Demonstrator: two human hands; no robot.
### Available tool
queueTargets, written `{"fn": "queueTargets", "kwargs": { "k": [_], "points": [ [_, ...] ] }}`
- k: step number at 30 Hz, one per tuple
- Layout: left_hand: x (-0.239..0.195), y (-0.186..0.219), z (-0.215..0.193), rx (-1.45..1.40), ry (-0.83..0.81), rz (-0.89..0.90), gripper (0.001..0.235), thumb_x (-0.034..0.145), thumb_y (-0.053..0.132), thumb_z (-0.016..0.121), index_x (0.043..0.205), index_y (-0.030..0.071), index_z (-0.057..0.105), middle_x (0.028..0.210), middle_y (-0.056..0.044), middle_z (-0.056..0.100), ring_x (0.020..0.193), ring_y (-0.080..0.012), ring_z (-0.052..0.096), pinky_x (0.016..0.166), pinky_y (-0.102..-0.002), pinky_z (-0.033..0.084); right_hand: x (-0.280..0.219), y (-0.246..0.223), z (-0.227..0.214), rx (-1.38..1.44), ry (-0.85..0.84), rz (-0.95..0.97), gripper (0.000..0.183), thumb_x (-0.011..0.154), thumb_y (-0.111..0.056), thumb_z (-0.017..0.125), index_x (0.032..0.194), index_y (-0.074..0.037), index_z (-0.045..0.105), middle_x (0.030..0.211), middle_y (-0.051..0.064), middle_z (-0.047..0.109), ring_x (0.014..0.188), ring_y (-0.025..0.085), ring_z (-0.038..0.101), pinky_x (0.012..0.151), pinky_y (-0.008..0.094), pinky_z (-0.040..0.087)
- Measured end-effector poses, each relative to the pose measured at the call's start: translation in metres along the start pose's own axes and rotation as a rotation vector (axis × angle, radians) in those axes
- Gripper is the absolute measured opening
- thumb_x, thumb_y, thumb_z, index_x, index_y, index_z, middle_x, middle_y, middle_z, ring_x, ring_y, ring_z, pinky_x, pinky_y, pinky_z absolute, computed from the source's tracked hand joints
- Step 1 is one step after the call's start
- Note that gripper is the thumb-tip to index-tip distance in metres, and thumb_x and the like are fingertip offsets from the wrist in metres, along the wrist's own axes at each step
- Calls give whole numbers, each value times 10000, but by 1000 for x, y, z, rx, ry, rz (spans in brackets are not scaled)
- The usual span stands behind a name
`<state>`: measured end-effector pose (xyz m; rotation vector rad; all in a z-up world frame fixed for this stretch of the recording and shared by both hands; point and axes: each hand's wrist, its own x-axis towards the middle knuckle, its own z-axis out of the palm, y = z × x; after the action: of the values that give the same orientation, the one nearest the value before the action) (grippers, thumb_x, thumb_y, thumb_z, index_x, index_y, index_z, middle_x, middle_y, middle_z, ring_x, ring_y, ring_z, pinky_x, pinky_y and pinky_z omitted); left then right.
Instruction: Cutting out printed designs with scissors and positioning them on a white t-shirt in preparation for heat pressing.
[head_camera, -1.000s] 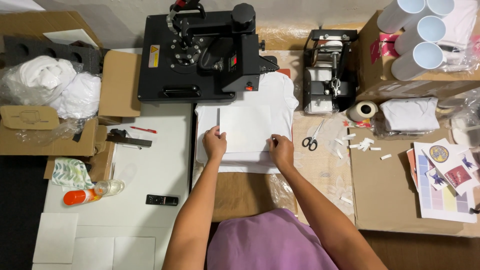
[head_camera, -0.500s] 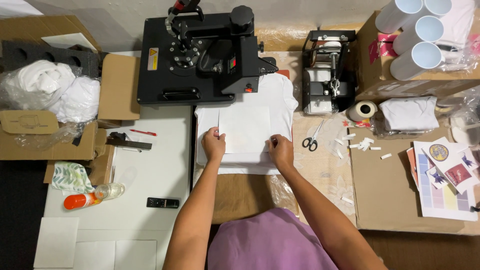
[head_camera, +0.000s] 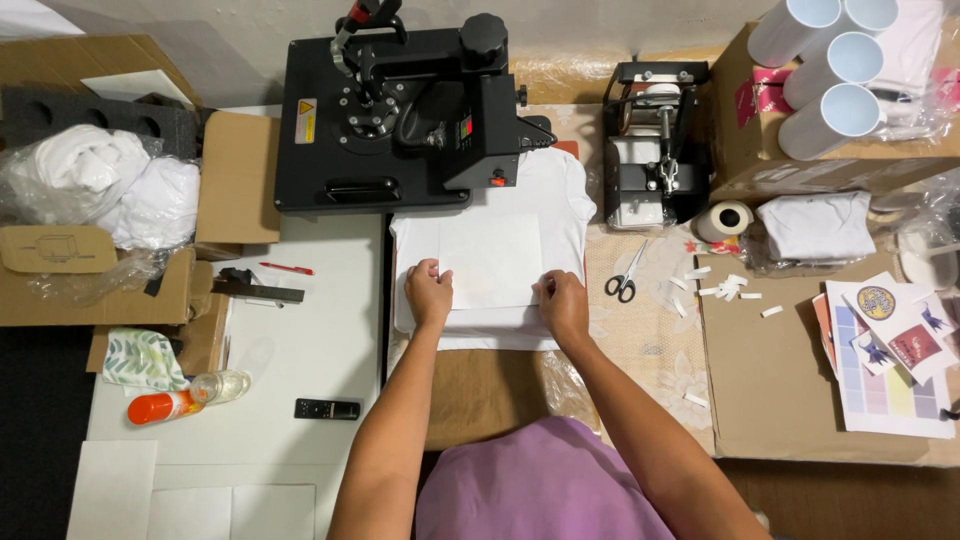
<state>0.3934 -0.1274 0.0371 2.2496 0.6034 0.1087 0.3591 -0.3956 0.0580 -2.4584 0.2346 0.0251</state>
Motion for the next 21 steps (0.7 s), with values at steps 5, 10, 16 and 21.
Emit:
{"fn": "queueTargets", "kwargs": {
  "k": [5, 10, 16, 21],
  "points": [
    [0, -4, -2, 44, 28, 17, 372, 899, 206, 943, 1223, 73, 819, 1066, -92, 757, 1038, -326, 789, 955, -452, 634, -4, 10, 6, -25, 40, -23, 323, 1026, -289, 859, 1232, -50, 791, 1028, 131, 766, 1033, 362, 832, 890, 473, 700],
    [-10, 33, -34, -240, 252, 103, 292, 872, 196, 955, 1095, 81, 806, 898, -84, 746, 805, -257, 738, 724, -371, 580, -16, 15, 0, 39, 220, -287, 240, 961, -187, 893, 1172, -120, 799, 875, 26, 703, 772, 236, 786, 736, 368, 654],
    [-157, 263, -252, -993, -179, 557, 120, 931, 138, 755, 889, 63, 672, 786, -89, 606, 683, -189, 596, 626, -286, 515, -91, 31, -25, 187, 186, -342, 195, 970, -233, 888, 1135, -151, 827, 771, 56, 723, 736, 281, 760, 700, 405, 623],
    [-245, 292, -340, -799, -505, 959, 379, 920, 91, 586, 545, 110, 541, 598, -26, 633, 479, -185, 645, 472, -367, 494, -146, 93, -30, 138, 152, -69, 179, 1015, -234, 825, 1164, -136, 833, 813, 67, 764, 739, 245, 728, 734, 390, 608]
  ]
}}
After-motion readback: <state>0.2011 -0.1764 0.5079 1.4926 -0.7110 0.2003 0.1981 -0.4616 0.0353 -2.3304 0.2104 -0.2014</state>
